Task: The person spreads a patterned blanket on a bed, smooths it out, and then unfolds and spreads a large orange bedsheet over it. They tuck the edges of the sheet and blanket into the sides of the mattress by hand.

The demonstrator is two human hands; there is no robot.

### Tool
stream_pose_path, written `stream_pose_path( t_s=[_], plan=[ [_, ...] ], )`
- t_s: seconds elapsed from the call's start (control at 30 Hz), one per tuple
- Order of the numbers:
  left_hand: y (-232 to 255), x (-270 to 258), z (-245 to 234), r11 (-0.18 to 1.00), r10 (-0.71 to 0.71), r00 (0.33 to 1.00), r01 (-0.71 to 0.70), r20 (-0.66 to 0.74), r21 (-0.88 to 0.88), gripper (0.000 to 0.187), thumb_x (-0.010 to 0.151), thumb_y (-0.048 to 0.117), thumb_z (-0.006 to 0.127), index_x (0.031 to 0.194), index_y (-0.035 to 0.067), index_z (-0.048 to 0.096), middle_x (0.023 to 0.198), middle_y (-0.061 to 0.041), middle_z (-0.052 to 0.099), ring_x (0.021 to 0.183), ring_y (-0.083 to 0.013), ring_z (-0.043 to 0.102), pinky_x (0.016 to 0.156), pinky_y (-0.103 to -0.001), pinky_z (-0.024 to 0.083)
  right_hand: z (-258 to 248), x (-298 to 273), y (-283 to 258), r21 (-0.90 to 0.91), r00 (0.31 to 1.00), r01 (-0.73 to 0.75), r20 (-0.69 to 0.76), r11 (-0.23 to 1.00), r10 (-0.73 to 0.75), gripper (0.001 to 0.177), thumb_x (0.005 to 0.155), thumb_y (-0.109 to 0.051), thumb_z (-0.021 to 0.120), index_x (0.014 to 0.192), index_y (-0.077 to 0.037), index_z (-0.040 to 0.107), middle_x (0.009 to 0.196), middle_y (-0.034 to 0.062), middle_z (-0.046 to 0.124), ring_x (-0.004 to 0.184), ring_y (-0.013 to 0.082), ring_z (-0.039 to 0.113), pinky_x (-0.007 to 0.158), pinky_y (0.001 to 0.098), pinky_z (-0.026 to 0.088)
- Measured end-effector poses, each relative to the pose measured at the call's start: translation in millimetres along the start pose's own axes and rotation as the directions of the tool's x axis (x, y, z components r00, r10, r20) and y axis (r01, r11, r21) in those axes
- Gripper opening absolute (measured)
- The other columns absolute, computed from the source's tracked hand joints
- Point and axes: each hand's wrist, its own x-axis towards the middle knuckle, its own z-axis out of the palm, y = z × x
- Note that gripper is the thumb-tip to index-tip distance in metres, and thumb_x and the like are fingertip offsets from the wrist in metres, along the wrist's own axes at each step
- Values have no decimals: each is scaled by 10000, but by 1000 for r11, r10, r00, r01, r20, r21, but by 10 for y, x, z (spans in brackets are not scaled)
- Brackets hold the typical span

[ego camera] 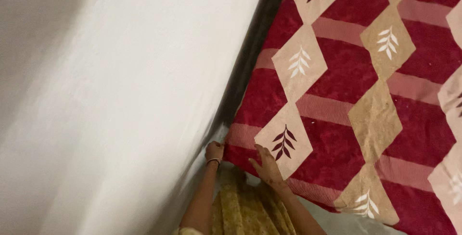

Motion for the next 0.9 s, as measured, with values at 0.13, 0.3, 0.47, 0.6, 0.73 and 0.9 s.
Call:
stream_pose_path(
  t_s=[0.13,0.3,0.47,0.6,0.73,0.9],
  plan=[
    [97,-295,-28,983,164,974,-174,-158,-52,315,1014,334,548,1071,69,708,1138,-170,752,1048,-330,701,936,-452,555,-69,38,-89,-11,998,-62,15,998,62,557,947,-279,667,1414,-25,500,1335,225,601,1215,373,615,1024,429,520],
    [402,-1109,-74,773,509,712,-625,-484,-106,278,1065,224,412,962,16,564,902,-199,600,827,-375,592,758,-496,482,-119,203,-251,260,991,-60,-103,964,89,479,970,-300,644,1331,7,575,1293,197,667,1080,315,726,850,410,631],
    [931,-2034,-38,308,820,378,-924,-430,-225,332,1091,207,395,1159,-57,584,992,-244,607,889,-397,581,797,-485,462,-458,508,-391,400,978,-45,-168,915,121,482,931,-295,719,1288,4,598,1126,169,734,995,272,731,835,369,609],
    [1293,-2431,-331,365,879,436,-875,-192,-318,319,1111,233,410,1126,-38,578,984,-248,598,904,-399,566,803,-478,452,-965,430,-335,397,889,68,-441,915,124,381,821,1,603,1195,-2,679,902,126,730,745,213,660,662,352,546],
    [1652,-2410,-484,471,841,530,-815,-106,-336,421,1099,377,416,1117,-8,584,1050,-210,619,959,-380,609,862,-474,482,-1335,118,-23,480,801,-53,-504,875,325,328,883,91,528,1130,-39,700,824,66,617,674,148,531,584,286,456],
    [1886,-2271,-337,353,933,359,-925,-15,-143,507,1132,380,389,1445,7,532,1482,-262,461,1330,-481,445,1093,-568,354,-1356,-221,559,693,829,295,-528,658,184,235,888,166,451,981,0,589,849,-20,508,700,81,438,592,234,364]
  ],
)
